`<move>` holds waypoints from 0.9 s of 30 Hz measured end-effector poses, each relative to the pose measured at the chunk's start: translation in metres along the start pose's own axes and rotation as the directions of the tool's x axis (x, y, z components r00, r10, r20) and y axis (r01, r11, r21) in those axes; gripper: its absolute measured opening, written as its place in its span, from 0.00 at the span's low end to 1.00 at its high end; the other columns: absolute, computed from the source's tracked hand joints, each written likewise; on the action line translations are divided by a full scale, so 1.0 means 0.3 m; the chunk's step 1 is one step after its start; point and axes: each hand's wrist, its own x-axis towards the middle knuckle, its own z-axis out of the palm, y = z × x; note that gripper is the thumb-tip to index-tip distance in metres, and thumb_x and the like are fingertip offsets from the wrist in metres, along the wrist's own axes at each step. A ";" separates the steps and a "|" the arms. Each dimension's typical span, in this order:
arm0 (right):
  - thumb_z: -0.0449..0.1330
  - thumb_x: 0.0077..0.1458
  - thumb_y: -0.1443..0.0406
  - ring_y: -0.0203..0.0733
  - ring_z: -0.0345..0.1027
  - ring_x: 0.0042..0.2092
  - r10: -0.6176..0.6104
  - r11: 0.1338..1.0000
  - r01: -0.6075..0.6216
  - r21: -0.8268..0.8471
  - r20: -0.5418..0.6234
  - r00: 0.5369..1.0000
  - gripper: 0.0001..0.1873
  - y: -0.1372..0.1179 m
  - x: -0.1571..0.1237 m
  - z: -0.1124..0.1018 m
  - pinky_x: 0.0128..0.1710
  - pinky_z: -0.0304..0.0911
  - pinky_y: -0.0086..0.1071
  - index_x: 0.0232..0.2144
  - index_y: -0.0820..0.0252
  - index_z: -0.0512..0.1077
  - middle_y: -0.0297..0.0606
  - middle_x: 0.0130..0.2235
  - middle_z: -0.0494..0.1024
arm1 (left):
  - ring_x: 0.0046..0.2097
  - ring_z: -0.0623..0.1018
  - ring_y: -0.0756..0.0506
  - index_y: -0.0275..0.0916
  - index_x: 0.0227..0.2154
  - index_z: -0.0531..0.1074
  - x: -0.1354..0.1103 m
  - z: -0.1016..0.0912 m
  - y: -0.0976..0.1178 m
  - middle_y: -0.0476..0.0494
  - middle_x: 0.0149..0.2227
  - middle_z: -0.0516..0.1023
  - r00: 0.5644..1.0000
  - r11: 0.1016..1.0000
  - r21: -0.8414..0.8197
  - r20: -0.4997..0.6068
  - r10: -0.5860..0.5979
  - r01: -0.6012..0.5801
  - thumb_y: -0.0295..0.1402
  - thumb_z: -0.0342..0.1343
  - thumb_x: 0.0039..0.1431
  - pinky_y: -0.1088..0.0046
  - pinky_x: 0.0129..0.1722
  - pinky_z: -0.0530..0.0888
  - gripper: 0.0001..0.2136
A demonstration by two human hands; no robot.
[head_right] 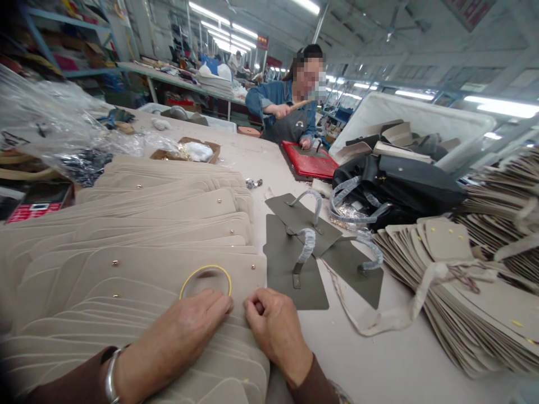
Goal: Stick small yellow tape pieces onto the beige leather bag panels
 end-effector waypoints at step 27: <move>0.54 0.51 0.75 0.35 0.68 0.25 -0.508 0.839 0.543 -0.033 -0.406 0.760 0.08 -0.057 -0.024 0.022 0.28 0.61 0.27 0.26 0.61 0.71 0.35 0.24 0.74 | 0.25 0.72 0.48 0.42 0.33 0.62 0.002 0.034 -0.016 0.52 0.26 0.69 0.934 0.986 -0.080 -0.339 0.110 -0.146 0.24 0.40 0.68 0.73 0.24 0.66 0.10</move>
